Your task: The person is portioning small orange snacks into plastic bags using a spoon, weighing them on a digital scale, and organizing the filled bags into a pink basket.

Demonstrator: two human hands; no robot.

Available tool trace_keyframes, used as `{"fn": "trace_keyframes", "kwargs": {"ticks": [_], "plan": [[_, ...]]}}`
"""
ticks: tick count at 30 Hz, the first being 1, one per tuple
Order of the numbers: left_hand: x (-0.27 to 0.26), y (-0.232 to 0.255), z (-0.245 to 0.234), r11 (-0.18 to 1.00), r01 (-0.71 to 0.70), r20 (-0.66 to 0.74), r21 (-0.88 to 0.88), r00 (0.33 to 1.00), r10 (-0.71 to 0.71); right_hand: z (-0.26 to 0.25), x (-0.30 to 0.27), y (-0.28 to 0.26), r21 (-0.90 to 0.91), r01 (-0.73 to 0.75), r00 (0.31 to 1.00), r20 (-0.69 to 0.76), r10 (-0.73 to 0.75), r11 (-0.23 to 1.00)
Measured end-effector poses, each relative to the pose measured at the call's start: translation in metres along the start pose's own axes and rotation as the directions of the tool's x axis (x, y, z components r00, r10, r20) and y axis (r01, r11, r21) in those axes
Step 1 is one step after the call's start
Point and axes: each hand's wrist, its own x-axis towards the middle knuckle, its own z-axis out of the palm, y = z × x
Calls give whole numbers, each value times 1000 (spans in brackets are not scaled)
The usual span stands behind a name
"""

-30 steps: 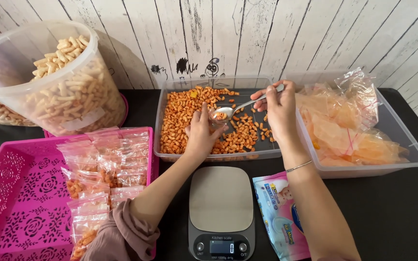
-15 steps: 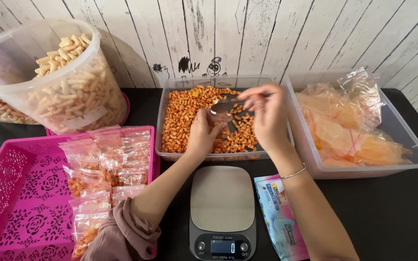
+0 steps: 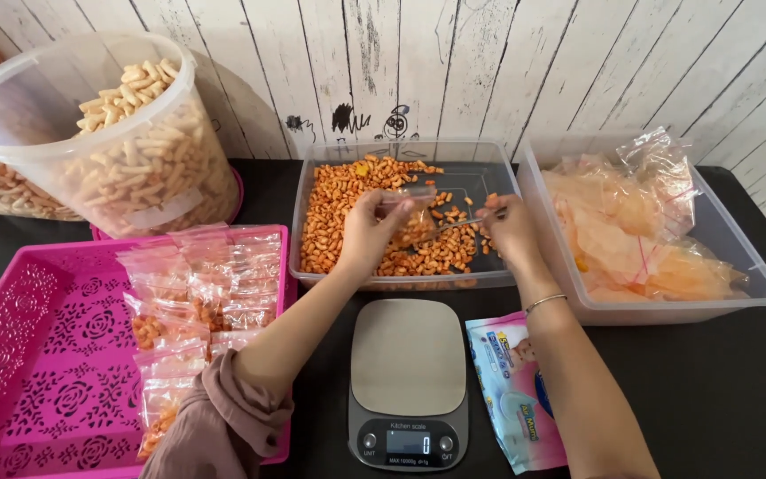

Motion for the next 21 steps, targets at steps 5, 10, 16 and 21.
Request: {"fn": "trace_keyframes", "kwargs": {"ticks": [5, 10, 16, 21], "plan": [[-5, 17, -2, 998, 23, 28, -66, 999, -21, 8, -29, -62, -406, 285, 950, 2, -311, 868], [-7, 20, 0, 994, 12, 36, -111, 999, -8, 16, -92, -160, 280, 242, 922, 232, -310, 929], [-19, 28, -5, 996, -67, -14, -63, 998, 66, 18, -96, -159, 371, 203, 909, 272, -315, 906], [-26, 23, -2, 989, -146, 14, -34, 989, 147, 21, -97, -152, 371, 222, 927, 207, -313, 902]]}}
